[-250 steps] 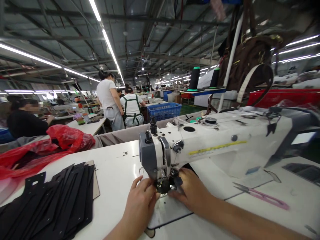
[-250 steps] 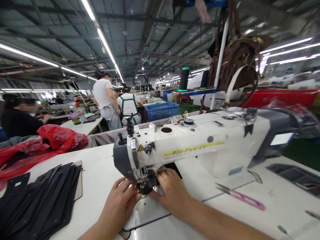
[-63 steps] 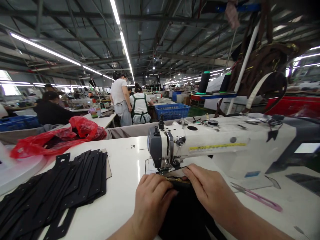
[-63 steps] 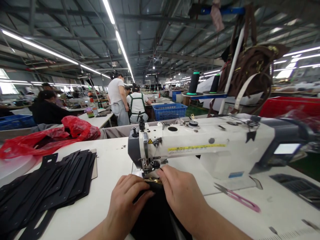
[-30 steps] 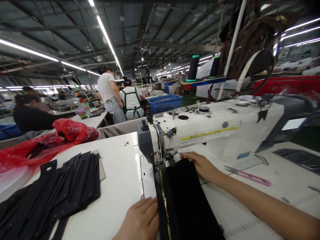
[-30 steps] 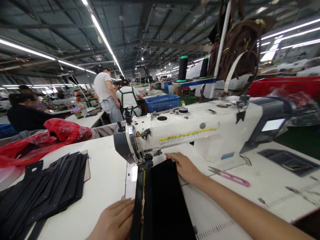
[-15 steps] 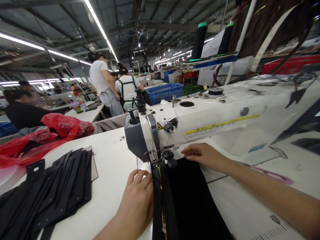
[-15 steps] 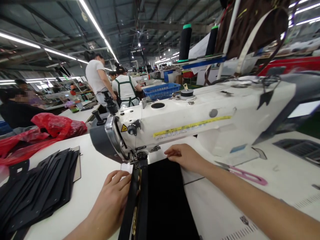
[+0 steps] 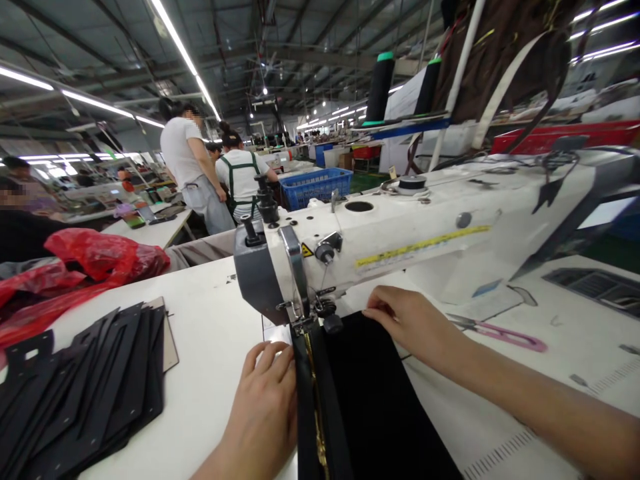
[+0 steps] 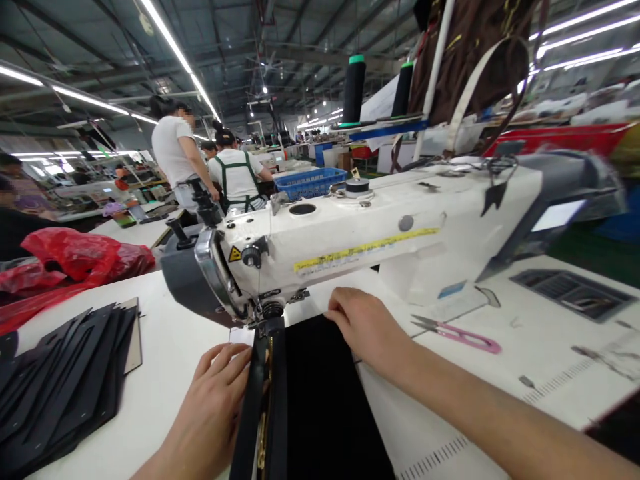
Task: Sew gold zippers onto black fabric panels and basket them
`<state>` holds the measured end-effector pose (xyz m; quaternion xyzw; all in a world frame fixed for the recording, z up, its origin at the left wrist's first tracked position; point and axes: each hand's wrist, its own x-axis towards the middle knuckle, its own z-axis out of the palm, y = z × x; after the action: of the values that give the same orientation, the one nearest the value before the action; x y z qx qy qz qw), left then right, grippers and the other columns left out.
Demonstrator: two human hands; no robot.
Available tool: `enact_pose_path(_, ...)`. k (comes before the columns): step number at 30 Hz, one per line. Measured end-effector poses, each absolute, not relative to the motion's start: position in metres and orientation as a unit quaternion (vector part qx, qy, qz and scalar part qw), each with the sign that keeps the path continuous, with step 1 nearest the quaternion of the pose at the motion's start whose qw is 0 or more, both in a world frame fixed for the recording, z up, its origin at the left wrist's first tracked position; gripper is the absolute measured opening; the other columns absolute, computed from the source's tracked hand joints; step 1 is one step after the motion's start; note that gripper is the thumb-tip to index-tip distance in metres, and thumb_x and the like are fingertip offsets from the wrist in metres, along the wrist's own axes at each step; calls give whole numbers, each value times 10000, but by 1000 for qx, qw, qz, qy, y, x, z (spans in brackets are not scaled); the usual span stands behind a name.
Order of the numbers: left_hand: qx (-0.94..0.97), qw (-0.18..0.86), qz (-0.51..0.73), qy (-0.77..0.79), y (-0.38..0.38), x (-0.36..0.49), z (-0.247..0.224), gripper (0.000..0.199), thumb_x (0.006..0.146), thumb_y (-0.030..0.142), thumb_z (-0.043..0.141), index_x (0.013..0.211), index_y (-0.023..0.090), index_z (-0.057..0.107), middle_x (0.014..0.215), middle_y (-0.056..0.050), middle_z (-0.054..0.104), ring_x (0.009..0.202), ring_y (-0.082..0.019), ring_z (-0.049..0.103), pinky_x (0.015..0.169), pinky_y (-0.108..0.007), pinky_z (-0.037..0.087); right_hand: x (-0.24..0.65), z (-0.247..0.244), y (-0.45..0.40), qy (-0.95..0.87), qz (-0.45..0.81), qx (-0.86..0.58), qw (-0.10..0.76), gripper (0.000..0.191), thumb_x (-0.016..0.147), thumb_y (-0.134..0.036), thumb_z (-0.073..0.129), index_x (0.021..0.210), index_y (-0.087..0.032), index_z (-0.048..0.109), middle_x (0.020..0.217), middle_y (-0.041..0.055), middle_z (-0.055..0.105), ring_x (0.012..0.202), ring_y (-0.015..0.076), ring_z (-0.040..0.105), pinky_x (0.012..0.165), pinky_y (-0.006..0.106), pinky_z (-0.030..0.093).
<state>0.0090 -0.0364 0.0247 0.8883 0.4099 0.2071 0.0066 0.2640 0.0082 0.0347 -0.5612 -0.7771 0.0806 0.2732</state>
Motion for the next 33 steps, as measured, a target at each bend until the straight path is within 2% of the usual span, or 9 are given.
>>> enact_pose_path(3,889,-12,208,408,-37,12,26,212,699,76,445,802,128,622,912,-117,621,939,-281,516,891,-490,351,268,29,26,-811,20,-526,257,99,848,-159,470,777,-186,532,801,49,600,799,199,561,750,311,426)
enact_pose_path(6,884,-24,216,415,-38,15,27,188,731,81,434,792,133,604,895,-101,620,904,-267,529,860,-477,374,267,22,36,-820,-15,-526,225,141,810,-75,473,726,-172,529,739,56,581,733,208,549,696,326,438)
enact_pose_path(10,873,-12,249,418,-38,15,26,150,782,109,433,839,147,567,921,-92,600,885,-258,531,811,-470,403,245,30,15,-826,-60,-518,216,116,800,-60,498,758,-132,579,844,124,592,838,273,540,752,414,436)
enact_pose_path(15,854,-35,287,433,-38,10,22,168,781,113,477,944,113,521,960,-127,551,889,-254,524,754,-430,469,210,23,-22,-890,7,-351,290,233,865,-136,475,1055,-73,595,1084,143,613,1032,245,543,910,390,444)
enact_pose_path(20,901,-68,236,357,-34,7,16,307,820,66,408,1095,115,537,1168,-146,550,1065,-265,520,890,-447,471,212,8,-24,-916,38,-315,246,378,887,-118,383,1224,8,501,1289,192,489,1215,258,431,1029,432,352)
enact_pose_path(23,908,-68,215,352,-35,5,17,318,828,66,382,1098,94,548,1204,-172,533,1091,-274,523,914,-456,471,222,20,-38,-917,70,-325,221,439,898,-286,450,1232,-6,508,1314,213,452,1242,288,396,1039,461,325)
enact_pose_path(25,905,-31,213,366,-38,4,21,341,818,68,368,1113,91,539,1207,-179,517,1079,-262,535,890,-431,495,229,30,-58,-921,75,-322,206,672,813,-516,543,1264,-20,484,1338,235,408,1255,339,362,1023,505,325)
enact_pose_path(27,911,22,202,359,-45,2,29,387,789,79,383,1151,106,516,1195,-166,517,1088,-244,532,890,-403,501,234,33,-78,-938,50,-292,181,805,735,-608,584,1294,-42,459,1335,245,400,1243,371,366,988,532,360)
enact_pose_path(33,945,64,130,292,-66,4,50,670,664,144,513,1318,145,370,1325,-136,464,1246,-276,399,1050,-516,298,231,30,-84,-941,-50,-257,213,306,847,-114,427,1075,-19,607,1075,207,631,988,288,611,822,387,526)
